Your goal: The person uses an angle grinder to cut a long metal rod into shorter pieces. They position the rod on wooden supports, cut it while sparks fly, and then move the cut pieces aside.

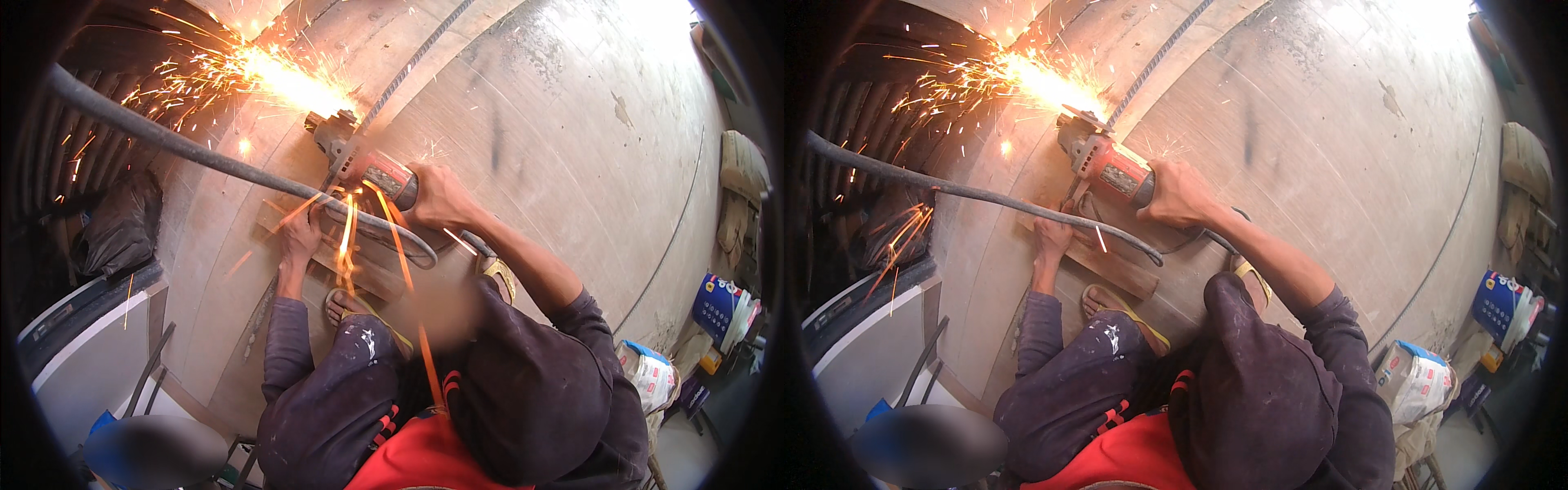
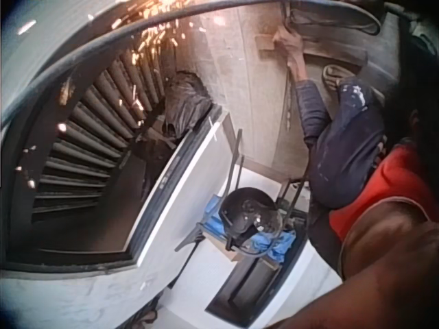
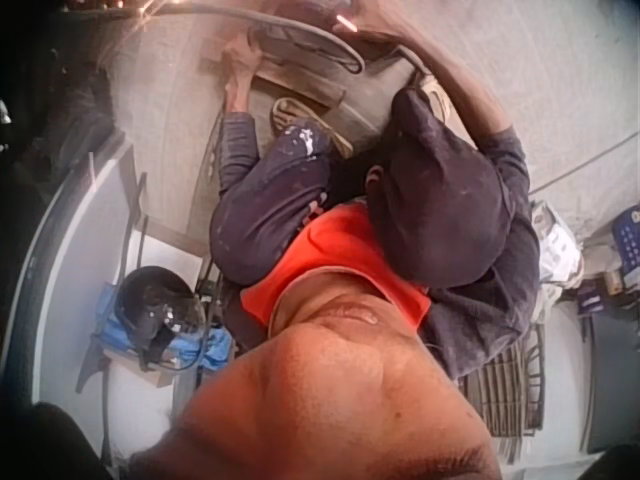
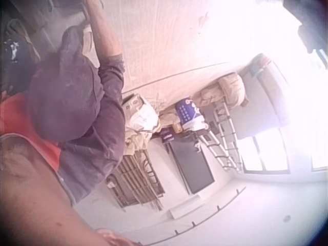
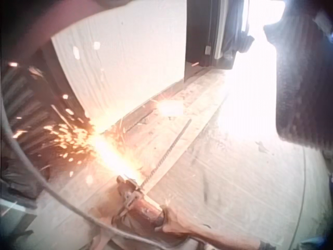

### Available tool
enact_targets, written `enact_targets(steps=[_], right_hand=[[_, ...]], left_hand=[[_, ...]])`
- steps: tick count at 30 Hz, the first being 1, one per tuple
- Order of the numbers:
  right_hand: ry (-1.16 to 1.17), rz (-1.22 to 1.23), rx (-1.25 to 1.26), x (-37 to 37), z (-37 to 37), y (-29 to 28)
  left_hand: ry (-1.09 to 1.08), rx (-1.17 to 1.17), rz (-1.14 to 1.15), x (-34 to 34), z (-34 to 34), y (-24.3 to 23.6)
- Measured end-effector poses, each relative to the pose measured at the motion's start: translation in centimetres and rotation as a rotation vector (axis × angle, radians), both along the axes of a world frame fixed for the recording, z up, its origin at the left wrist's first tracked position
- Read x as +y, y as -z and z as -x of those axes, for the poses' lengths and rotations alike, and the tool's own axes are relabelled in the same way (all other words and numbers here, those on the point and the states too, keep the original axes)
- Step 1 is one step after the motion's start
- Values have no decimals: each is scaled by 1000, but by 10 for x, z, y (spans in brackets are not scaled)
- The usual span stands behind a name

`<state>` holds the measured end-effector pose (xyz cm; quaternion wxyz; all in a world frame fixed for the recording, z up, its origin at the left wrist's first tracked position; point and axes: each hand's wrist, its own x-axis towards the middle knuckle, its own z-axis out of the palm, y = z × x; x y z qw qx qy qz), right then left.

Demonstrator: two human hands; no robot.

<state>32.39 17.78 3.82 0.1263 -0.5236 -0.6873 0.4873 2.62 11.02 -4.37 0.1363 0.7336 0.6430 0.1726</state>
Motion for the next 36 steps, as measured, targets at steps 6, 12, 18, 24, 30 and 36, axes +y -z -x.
enact_targets(steps=[6, 12, 18, 24, 30, 36], right_hand=[[-25, 0, -1, 2, 0, 1], [-17, 31, -43, 3, 2, -11], [-39, 42, -50, 5, 2, -4], [-35, 38, -50, 5, 2, -4], [-47, 51, -74, 6, 1, -6], [-30, 77, -51, 8, 2, -6]], left_hand=[[-25, -49, 14, 2, -2, -1], [-21, -45, 19, 1, -2, 0], [-13, -49, -33, 1, -1, 2], [-35, 0, 5, 2, -1, 2], [-10, -28, -17, 3, 0, 3], [-18, -25, 11, 4, -4, -3]])
